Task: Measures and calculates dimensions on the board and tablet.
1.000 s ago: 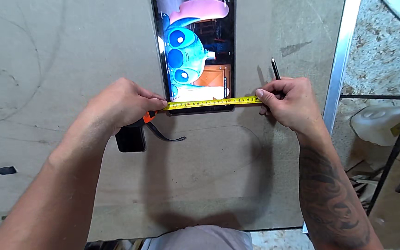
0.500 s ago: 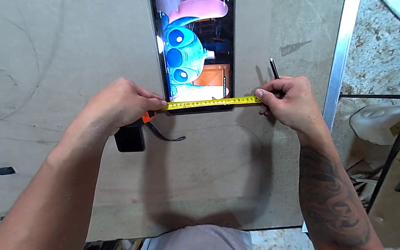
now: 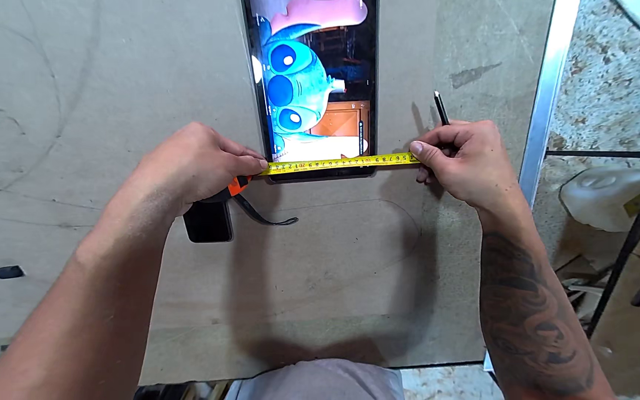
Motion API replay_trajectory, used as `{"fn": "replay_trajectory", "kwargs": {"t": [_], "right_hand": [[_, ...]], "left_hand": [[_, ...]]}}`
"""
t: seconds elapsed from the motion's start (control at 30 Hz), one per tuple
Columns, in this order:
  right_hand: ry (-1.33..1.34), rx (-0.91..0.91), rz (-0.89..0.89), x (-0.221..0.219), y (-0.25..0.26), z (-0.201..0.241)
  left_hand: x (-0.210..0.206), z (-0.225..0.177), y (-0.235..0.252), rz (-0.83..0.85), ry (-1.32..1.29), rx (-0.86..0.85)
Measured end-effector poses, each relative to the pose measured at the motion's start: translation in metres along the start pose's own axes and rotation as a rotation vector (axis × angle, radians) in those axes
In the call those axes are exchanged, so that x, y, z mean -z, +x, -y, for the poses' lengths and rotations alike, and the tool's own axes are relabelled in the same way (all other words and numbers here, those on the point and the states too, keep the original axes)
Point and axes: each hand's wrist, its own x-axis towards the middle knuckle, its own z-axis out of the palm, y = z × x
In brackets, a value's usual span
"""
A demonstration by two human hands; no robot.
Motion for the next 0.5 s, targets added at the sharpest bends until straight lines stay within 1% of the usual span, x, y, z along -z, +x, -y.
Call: {"fn": "replay_trajectory", "kwargs": {"t": [0.43, 0.5], "right_hand": [[-0.048, 0.004, -0.005, -0.0010, 0.0015, -0.0004], [-0.011, 0.016, -0.003, -0.0012, 0.0016, -0.0008]], "left_hand": [[-0.0007, -0.0007, 0.0008, -0.012, 0.005, 0.008], [-0.0009, 0.0005, 0.0020, -0.014, 0.020, -0.001]]}}
